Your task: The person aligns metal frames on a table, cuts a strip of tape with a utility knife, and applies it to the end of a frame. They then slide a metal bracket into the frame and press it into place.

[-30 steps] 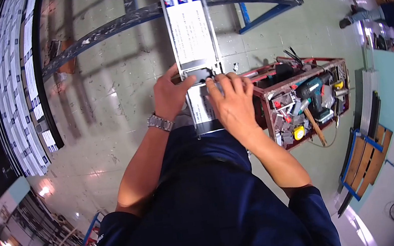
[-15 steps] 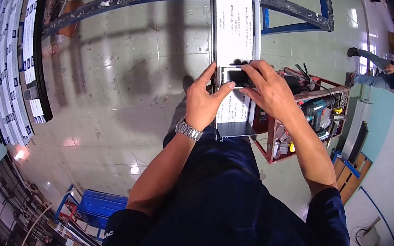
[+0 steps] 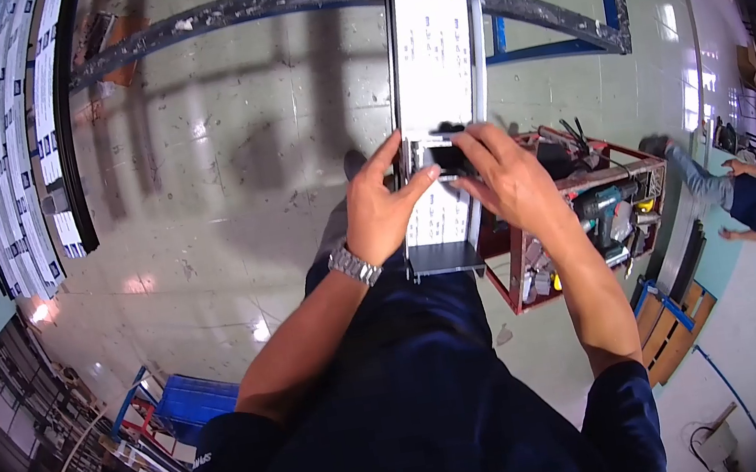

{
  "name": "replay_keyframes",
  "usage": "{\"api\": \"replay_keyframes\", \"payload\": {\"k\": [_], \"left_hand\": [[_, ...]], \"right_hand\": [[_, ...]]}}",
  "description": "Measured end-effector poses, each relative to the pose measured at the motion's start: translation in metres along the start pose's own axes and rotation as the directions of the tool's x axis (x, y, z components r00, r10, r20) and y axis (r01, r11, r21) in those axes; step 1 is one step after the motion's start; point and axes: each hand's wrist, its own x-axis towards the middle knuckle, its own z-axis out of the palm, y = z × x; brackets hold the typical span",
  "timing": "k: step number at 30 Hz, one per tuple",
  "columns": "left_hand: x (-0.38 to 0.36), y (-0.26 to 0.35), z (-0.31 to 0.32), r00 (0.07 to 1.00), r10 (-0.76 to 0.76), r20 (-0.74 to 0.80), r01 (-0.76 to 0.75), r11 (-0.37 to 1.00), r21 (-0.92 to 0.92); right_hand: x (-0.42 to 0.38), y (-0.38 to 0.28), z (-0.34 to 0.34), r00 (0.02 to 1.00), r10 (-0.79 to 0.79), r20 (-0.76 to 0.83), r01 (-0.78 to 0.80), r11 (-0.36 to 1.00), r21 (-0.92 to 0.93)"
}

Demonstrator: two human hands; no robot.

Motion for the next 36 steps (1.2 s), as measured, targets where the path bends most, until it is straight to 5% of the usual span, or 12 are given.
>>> {"api": "replay_keyframes", "payload": {"k": [6, 24, 36], "left_hand": [[-0.002, -0.001, 0.004, 0.997, -0.072, 0.012, 0.073, 0.984, -0.161], [-0.001, 0.004, 0.004, 0.997, -0.072, 0.041, 0.08, 0.965, -0.25], [-0.014, -0.023, 0.0, 0.998, -0.02, 0.058, 0.025, 0.997, -0.075]], "right_hand": [[0.0, 0.007, 0.003, 0.999, -0.041, -0.008, 0.041, 0.999, -0.017], [0.012, 0.005, -0.003, 0.998, -0.048, 0.037, 0.049, 0.998, -0.03], [0.007, 0.003, 0.003, 0.996, -0.074, 0.059, 0.079, 0.992, -0.095]]}}
